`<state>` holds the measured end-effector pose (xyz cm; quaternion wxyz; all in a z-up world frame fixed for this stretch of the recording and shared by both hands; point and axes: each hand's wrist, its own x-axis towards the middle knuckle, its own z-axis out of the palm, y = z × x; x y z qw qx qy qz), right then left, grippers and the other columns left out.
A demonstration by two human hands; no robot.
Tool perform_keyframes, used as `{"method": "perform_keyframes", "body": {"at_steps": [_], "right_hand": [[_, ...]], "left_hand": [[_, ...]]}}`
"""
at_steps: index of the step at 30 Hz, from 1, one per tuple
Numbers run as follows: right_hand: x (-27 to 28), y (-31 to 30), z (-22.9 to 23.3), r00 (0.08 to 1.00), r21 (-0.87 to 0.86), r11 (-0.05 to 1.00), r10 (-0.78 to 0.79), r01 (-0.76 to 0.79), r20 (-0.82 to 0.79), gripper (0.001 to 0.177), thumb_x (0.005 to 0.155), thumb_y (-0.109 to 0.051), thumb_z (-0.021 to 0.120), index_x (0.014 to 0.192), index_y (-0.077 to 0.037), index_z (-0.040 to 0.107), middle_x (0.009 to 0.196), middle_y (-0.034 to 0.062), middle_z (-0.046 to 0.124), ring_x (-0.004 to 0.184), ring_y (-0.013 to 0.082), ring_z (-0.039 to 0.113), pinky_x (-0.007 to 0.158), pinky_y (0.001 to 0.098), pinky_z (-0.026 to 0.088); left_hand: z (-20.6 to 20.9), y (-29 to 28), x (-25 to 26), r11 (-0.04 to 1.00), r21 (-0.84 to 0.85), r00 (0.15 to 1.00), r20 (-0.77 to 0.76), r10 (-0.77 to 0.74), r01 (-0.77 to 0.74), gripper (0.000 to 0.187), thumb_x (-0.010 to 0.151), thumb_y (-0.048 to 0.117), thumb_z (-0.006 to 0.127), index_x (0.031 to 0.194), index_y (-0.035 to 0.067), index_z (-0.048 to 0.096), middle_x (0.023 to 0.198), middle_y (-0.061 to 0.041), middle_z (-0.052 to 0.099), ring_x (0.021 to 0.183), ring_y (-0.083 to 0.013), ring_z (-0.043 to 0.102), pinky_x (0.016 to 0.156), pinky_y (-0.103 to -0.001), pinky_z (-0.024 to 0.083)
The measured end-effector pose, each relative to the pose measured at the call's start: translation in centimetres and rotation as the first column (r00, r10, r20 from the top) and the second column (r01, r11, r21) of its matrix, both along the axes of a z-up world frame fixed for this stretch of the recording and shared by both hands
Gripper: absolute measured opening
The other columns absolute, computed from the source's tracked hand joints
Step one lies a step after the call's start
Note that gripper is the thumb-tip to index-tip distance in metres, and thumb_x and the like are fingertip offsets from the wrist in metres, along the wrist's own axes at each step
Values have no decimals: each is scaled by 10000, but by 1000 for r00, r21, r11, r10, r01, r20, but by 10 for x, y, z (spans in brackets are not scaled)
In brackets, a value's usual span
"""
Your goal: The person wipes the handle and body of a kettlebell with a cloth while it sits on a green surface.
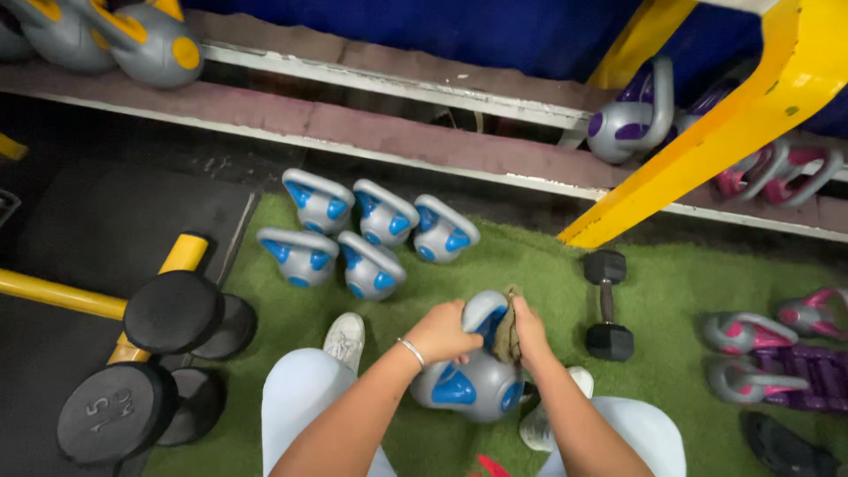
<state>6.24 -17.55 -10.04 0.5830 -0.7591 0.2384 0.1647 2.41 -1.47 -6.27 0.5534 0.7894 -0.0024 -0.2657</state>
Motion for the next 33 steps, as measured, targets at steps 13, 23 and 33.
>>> {"method": "perform_keyframes", "body": {"at_steps": [13,23,33], "right_hand": [[7,-32,-27,358,-579,782,622,-232,697,374,706,-364,670,938,-72,695,1169,139,648,1099,333,598,959,425,435],[-15,-7,20,998,-53,998,-31,34,63,1001,793,-604,611,1383,152,325,1456,342,284,1401,389,237,1180,466,151],[-12,-35,2,337,-570,763,646,-305,685,284,741,-334,650,893,-97,690,1057,127,668,1055,325,620,931,424,453]], "left_hand": [[7,-25,-9,995,-92,997,67,-33,39,238,713,212,656,686,-25,659,516,-132,612,465,-218,635,449,-344,537],[5,0,-7,978,-202,997,-64,33,-46,264,709,74,646,894,-74,531,605,-148,617,439,-195,631,406,-292,549],[24,-13,-27,983,-131,990,64,-122,130,205,670,144,674,802,21,576,542,-102,622,447,-161,630,427,-268,534]]}}
